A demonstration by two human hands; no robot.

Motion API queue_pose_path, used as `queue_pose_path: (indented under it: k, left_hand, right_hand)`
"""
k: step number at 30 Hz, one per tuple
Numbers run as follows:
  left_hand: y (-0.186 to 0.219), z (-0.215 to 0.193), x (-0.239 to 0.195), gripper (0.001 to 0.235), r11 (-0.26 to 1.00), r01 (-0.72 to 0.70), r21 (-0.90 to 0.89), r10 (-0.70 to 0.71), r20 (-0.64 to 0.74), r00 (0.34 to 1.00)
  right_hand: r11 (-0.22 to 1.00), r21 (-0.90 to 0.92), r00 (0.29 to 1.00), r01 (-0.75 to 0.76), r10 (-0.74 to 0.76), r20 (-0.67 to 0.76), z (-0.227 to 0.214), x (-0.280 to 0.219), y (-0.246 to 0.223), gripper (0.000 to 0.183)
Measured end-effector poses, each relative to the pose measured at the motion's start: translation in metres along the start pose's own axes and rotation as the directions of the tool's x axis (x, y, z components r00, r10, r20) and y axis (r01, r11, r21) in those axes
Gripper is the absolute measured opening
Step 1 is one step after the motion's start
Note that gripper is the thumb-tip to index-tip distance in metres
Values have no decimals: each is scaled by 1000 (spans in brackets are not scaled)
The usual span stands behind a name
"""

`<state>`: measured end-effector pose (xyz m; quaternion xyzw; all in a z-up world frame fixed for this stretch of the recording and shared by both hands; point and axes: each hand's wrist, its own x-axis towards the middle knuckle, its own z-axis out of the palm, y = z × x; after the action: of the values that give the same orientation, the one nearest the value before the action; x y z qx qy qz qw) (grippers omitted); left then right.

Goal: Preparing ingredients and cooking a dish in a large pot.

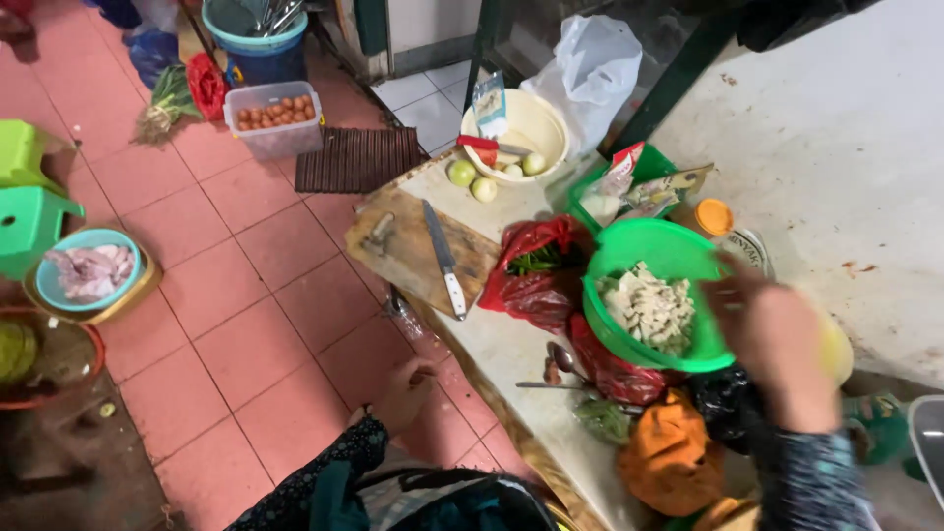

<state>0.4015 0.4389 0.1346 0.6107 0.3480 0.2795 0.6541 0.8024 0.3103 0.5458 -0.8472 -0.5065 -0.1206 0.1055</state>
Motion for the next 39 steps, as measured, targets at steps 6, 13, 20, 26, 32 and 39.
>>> queue_pose_path:
  k: [6,13,20,26,32,39]
  left_hand:
    - [37,-127,65,23,998,-48,41,54,-157,986]
    - [164,-124,209,34,932,-220,287,224,18,974]
    - [247,-12,452,49,858,-449,250,459,17,888]
    - [261,49,553,38,903,-351,249,381,-82,921]
    - [243,23,593,34,925,-293,242,326,-108,939]
    - [254,62,619,31,942,-249,225,262,-29,965]
  right_hand:
    - [953,286,848,100,-232,477,212,15,-208,37]
    - [945,318,907,-74,-68,415,339,18,-278,88]
    - [809,574,986,-129,166,-12,325,163,-202,41]
    - [844,534,854,42,247,-458,336,458,-97,39]
    - [922,387,987,7,-69,145,617,587,32,44]
    - [784,586,956,-204,29,293,685,539,42,55]
